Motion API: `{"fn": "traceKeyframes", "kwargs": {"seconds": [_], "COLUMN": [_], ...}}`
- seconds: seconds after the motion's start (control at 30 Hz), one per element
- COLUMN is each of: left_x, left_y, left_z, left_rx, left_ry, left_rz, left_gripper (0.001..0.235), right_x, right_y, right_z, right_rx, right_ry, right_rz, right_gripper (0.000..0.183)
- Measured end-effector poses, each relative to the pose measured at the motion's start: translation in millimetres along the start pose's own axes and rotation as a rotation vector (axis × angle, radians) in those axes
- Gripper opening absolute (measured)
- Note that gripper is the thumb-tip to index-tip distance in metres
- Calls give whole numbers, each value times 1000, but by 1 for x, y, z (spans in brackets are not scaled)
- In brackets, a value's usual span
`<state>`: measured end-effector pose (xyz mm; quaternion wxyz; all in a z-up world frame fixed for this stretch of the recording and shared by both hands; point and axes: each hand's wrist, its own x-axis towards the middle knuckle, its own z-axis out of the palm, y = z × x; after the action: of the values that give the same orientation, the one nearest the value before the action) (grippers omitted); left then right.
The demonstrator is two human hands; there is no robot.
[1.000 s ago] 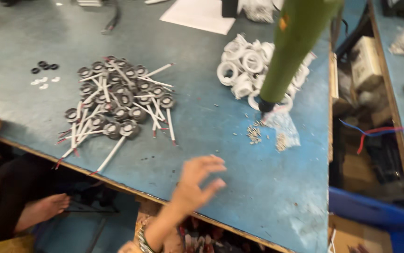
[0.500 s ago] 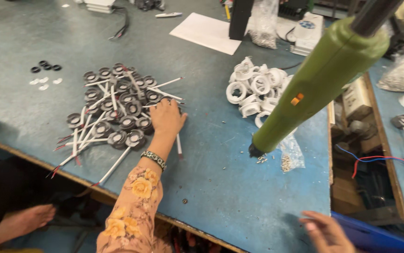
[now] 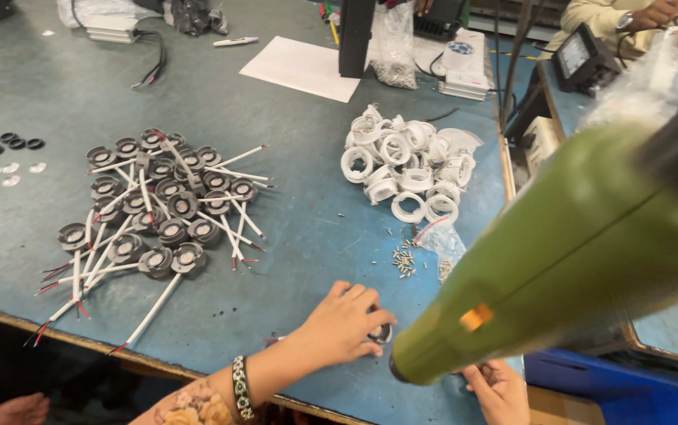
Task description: The person assembles small electronic components by inserting a black circular unit into a white plastic housing, securing it with screws using a green power drill, and placing the finished units into a blue bin.
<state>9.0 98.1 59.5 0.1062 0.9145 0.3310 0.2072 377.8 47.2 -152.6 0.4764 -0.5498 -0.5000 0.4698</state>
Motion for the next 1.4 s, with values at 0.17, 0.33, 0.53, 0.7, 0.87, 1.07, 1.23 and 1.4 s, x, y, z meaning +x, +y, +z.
{"fn": "traceKeyframes", "kwargs": {"seconds": [0.17, 0.33, 0.53, 0.7, 0.87, 1.07, 1.23, 1.4], "left_x": [57, 144, 170, 138, 72, -9, -41, -56], "left_y": [-35, -91, -122, -118, -120, -126, -108, -68], "left_z": [10, 34, 60, 44, 15, 5, 12, -6], "left_rx": [-75, 493, 573, 391, -330, -1293, -929, -430], "left_ry": [52, 352, 312, 403, 315, 167, 180, 178], "left_rz": [-5, 5, -55, -64, -387, -705, -704, -613], "left_gripper": [59, 31, 25, 30, 30, 34, 39, 45], "right_x": [-5, -4, -13, -17, -22, -19, -21, -20], "right_y": [14, -23, -84, -93, -89, -92, -95, -99], "right_z": [-12, 18, 32, 35, 33, 34, 32, 35], "right_rx": [-48, -44, -30, -15, -80, -124, -175, -184], "right_ry": [-72, 17, -18, -24, -49, -62, -52, -45], "right_rz": [-292, 39, 73, 63, 77, 117, 96, 105], "right_gripper": [16, 24, 28, 29, 31, 32, 32, 33]}}
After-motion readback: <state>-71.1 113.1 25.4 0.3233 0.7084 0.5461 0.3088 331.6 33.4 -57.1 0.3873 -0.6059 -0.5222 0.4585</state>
